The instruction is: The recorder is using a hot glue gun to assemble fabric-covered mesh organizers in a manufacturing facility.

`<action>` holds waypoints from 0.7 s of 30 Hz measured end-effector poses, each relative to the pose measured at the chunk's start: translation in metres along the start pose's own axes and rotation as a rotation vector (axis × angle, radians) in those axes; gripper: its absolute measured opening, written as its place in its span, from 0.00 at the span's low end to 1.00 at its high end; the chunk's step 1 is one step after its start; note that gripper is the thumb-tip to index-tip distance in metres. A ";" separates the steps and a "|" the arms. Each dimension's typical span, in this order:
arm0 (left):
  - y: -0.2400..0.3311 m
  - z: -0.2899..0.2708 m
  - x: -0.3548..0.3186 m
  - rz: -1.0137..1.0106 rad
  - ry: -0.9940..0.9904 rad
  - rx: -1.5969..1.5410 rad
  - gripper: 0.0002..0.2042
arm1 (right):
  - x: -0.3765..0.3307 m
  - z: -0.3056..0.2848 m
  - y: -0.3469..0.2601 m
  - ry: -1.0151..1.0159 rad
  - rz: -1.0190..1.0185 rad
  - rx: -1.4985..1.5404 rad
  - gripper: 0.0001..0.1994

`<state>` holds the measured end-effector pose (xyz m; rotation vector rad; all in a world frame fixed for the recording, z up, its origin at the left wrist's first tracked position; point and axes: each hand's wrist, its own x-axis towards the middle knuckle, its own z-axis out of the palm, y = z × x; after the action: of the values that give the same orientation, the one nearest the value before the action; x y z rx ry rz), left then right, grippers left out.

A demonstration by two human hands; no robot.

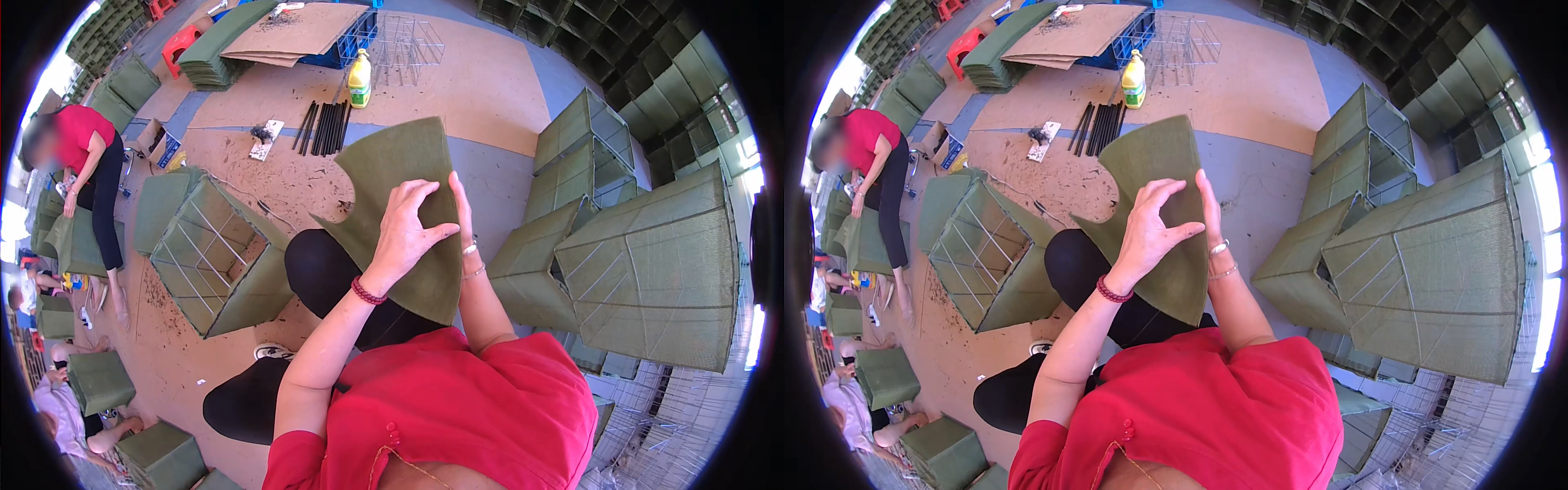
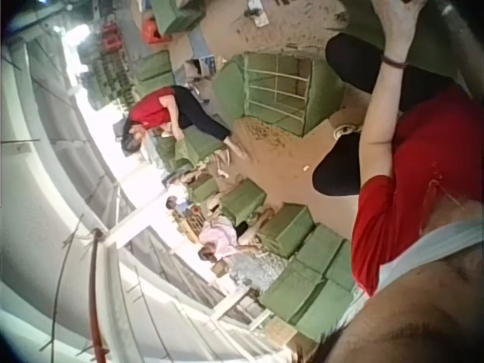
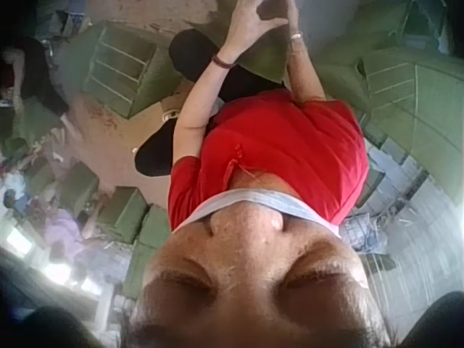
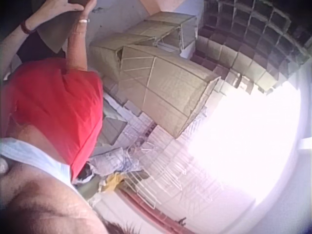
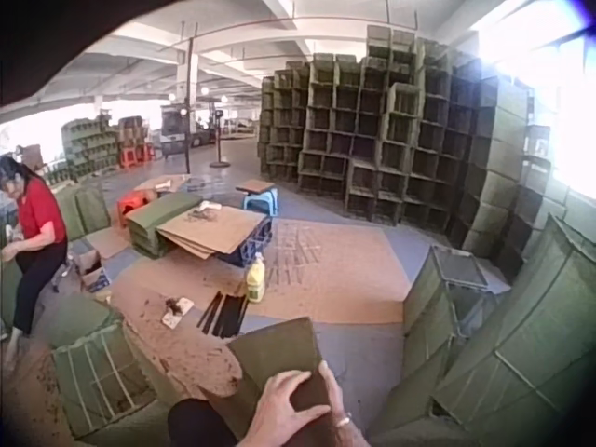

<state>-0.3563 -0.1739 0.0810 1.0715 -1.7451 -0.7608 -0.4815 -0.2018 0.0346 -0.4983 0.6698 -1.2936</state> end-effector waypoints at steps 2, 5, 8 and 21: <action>0.008 0.002 0.001 0.054 0.013 0.055 0.29 | 0.016 -0.009 -0.002 -0.018 -0.044 0.005 0.22; 0.012 0.005 0.002 0.030 0.054 0.094 0.31 | 0.016 0.000 -0.013 -0.015 -0.101 -0.038 0.22; 0.007 0.001 0.008 0.040 0.052 -0.036 0.29 | 0.024 0.001 -0.017 0.024 -0.138 -0.102 0.22; 0.004 -0.005 0.008 0.050 0.074 -0.043 0.23 | 0.034 0.003 -0.003 0.122 -0.276 -0.149 0.22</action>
<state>-0.3546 -0.1795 0.0887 1.0107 -1.6797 -0.7155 -0.4769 -0.2359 0.0323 -0.6545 0.8248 -1.5497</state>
